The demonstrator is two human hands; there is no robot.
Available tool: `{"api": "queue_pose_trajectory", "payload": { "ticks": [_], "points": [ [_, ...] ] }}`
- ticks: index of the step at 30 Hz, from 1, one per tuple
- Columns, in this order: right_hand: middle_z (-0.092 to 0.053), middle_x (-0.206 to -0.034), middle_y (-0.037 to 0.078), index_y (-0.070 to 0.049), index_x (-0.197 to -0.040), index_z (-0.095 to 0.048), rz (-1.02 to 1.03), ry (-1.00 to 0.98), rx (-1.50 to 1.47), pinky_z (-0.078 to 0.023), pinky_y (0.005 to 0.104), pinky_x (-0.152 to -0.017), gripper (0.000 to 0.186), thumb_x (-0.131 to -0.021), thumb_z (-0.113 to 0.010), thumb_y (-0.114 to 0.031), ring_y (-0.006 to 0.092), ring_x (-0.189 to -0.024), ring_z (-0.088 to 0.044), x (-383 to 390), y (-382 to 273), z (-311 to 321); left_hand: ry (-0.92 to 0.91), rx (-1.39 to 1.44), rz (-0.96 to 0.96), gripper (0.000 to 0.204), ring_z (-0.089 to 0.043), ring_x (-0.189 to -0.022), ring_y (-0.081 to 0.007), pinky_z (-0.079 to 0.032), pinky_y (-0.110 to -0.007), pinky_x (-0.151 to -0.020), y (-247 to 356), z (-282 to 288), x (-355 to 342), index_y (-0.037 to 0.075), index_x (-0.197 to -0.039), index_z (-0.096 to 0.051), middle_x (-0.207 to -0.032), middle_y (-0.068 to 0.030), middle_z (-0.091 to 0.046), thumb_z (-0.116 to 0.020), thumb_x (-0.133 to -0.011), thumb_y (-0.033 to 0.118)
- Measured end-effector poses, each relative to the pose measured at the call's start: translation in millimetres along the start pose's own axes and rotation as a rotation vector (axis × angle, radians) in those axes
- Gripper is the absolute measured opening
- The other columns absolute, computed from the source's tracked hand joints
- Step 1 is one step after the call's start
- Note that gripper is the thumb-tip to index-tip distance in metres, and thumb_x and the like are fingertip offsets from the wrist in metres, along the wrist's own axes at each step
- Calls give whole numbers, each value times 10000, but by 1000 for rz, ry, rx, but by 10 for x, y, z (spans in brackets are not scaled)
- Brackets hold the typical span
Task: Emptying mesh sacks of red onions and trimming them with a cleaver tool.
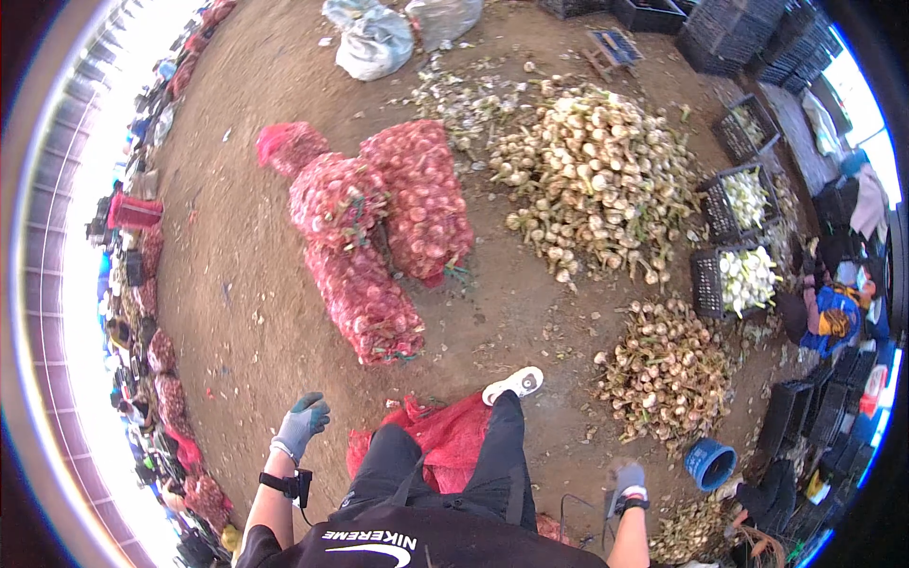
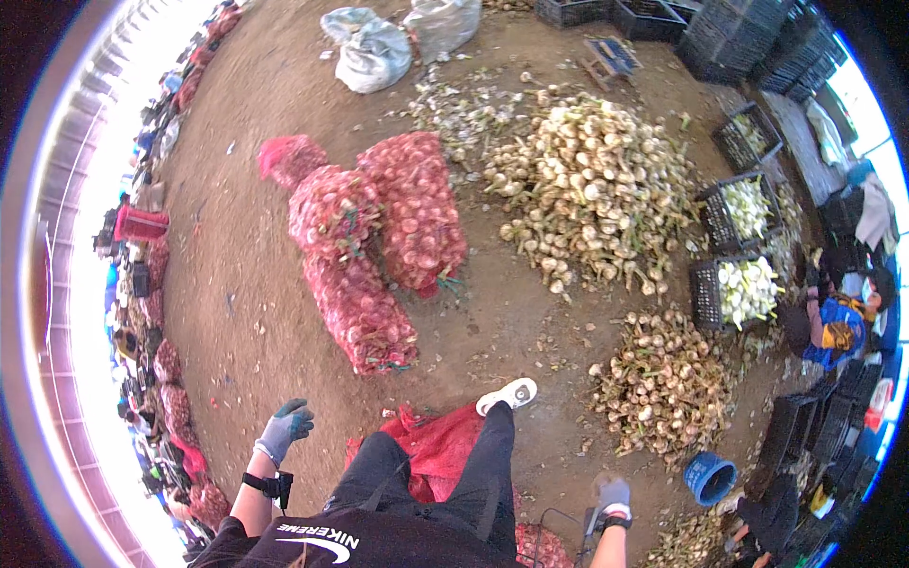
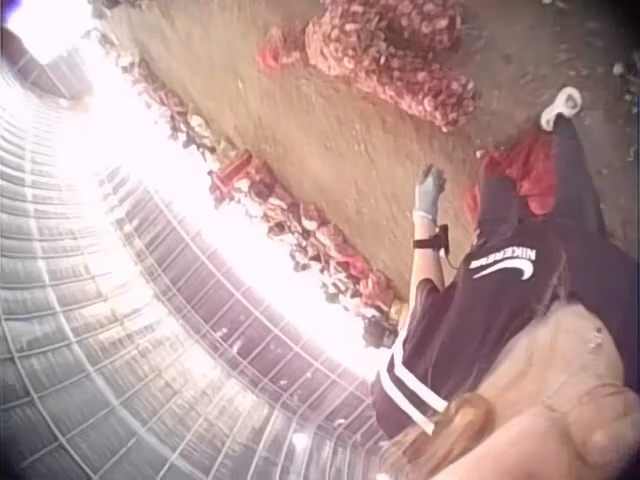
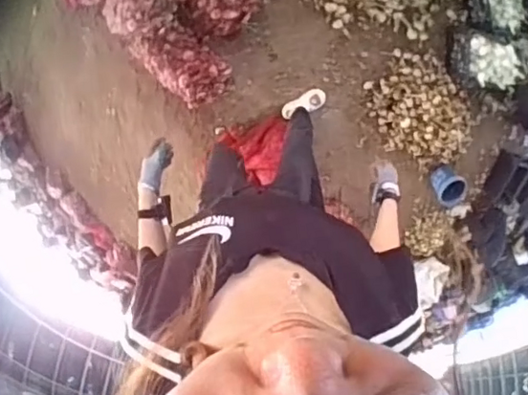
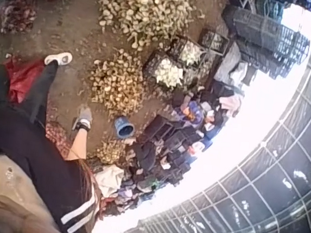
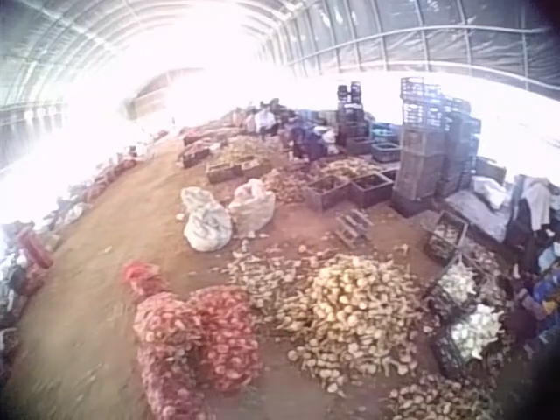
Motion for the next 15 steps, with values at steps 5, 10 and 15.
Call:
{"api": "queue_pose_trajectory", "payload": {
  "ticks": [5,10,15],
  "points": [
    [-703,-876,190,9,-926,-679,-154,-18,-960,-536,420,-722,291,-871,-655,-276,330,-805,-680,-394,-857,627,132,69,-136,694,-634,-753,-167,-493,-276,-610,-414,726,41,178,-1458,-300,-935,-84,-651,-667,-869,146],
    [-674,-884,217,-4,-864,-697,230,239,59,-493,432,-753,353,-918,-579,-332,389,-845,-640,-206,-1950,943,131,193,-41,753,-641,-712,-186,-507,-307,-594,-856,1218,-371,235,-1490,-205,-933,-115,-650,-652,-889,166],
    [-670,-939,203,-41,-950,-696,238,291,-13,-491,435,-761,274,-918,-540,-264,378,-873,-629,702,-3108,914,-181,-448,-290,369,-620,-772,-103,-489,-264,-642,-461,1449,-949,131,-1256,-562,-880,-19,-659,-612,-926,287]
  ]
}}
Point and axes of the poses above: each hand's wrist, its own x-axis away from the middle knuckle, its own z-axis out of the back of the hand, y = z × x, the point moved 8 cm from there along -x, towards the middle knuckle
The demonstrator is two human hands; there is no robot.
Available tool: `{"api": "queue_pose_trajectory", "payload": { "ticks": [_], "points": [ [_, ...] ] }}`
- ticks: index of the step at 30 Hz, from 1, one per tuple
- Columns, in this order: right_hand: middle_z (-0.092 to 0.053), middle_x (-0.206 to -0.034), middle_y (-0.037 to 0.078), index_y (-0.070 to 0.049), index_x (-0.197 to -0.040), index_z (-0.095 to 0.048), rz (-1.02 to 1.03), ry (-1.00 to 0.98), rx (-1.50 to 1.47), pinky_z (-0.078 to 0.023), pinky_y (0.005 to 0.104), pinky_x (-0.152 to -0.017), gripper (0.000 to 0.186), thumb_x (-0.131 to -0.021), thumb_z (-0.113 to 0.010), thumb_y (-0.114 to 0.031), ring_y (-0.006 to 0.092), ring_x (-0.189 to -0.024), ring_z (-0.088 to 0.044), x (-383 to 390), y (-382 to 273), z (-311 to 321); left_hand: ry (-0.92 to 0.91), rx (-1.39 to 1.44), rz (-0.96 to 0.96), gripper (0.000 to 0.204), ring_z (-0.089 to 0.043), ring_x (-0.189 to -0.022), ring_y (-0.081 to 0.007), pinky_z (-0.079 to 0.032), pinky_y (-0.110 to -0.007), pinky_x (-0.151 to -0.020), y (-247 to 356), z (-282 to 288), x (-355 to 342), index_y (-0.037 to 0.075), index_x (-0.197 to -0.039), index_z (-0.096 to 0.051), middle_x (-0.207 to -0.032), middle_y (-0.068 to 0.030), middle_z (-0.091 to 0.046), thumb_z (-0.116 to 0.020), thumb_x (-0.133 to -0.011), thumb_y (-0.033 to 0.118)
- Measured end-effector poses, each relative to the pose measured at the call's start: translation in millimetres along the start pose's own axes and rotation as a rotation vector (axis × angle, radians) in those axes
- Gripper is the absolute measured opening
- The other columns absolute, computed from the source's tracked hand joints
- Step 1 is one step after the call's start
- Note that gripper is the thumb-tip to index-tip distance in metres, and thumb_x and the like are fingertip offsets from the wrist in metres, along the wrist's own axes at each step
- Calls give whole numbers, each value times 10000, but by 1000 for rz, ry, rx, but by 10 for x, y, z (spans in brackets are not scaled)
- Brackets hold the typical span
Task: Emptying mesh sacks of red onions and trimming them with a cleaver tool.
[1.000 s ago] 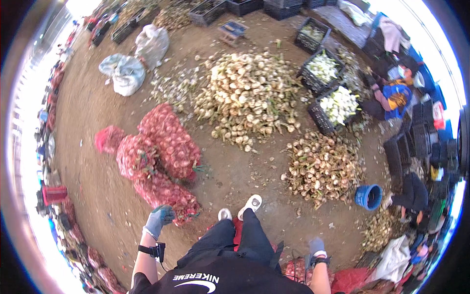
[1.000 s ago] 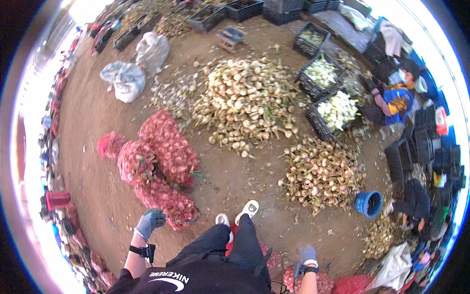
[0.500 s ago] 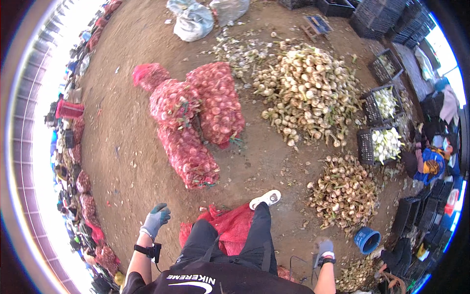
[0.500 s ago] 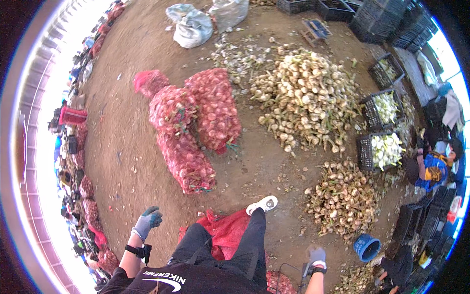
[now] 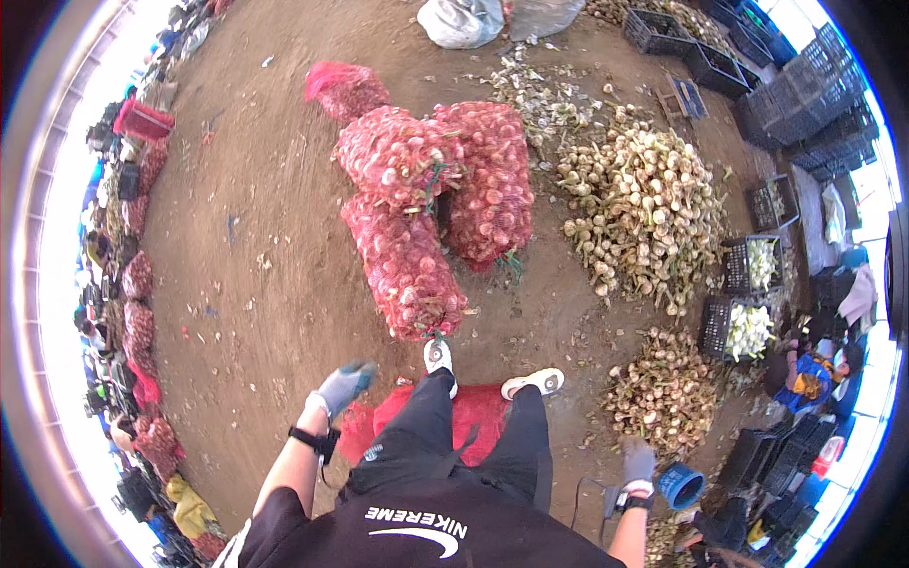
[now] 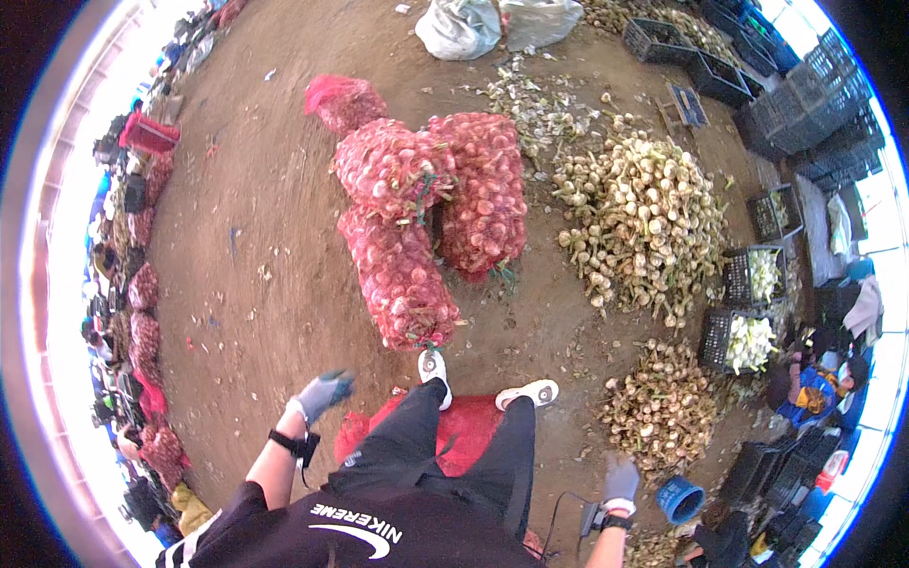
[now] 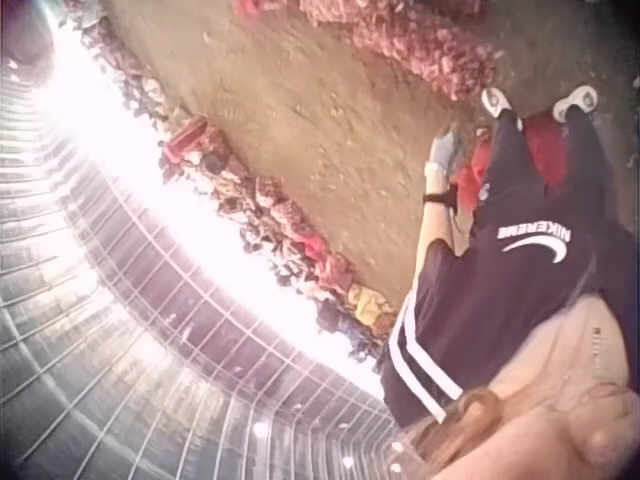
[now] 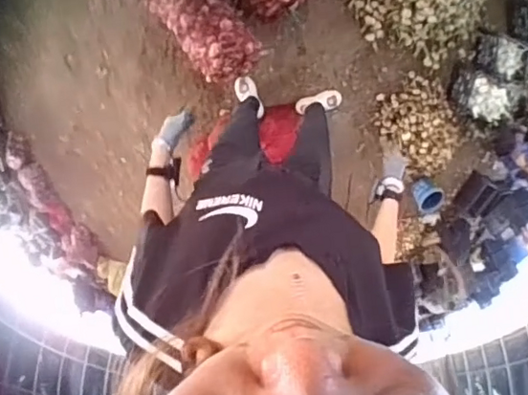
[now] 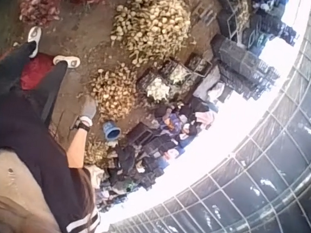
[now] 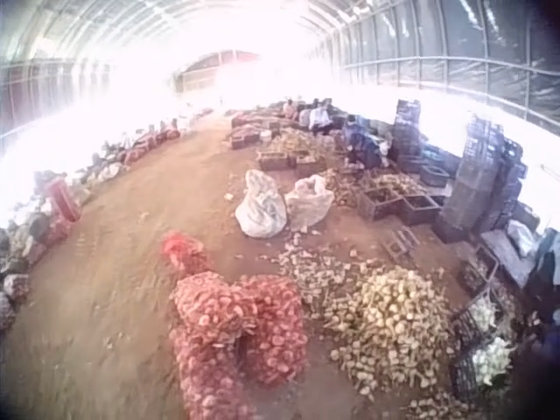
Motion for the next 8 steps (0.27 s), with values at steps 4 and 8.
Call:
{"api": "queue_pose_trajectory", "payload": {
  "ticks": [4,8],
  "points": [
    [-688,-947,139,-160,-908,-690,185,-370,465,-532,467,-714,187,-871,-554,-283,347,-860,-659,899,255,-1084,186,160,147,347,-566,-724,-55,-463,-234,-632,890,543,-107,93,-1187,-613,-857,36,-640,-600,-926,322],
    [-571,-1280,222,-182,-1421,-451,-33,-859,284,-353,428,-1094,643,-892,-470,-548,298,-1257,-521,1362,161,-1867,140,534,115,391,-502,-661,-36,-376,-193,-563,245,1112,12,175,-1262,-583,-881,62,-644,-619,-902,323]
  ]
}}
Point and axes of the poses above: each hand's wrist, its own x-axis away from the middle knuckle, its own z-axis out of the back of the hand, y = z × x, the point moved 8 cm from there along -x, towards the middle knuckle
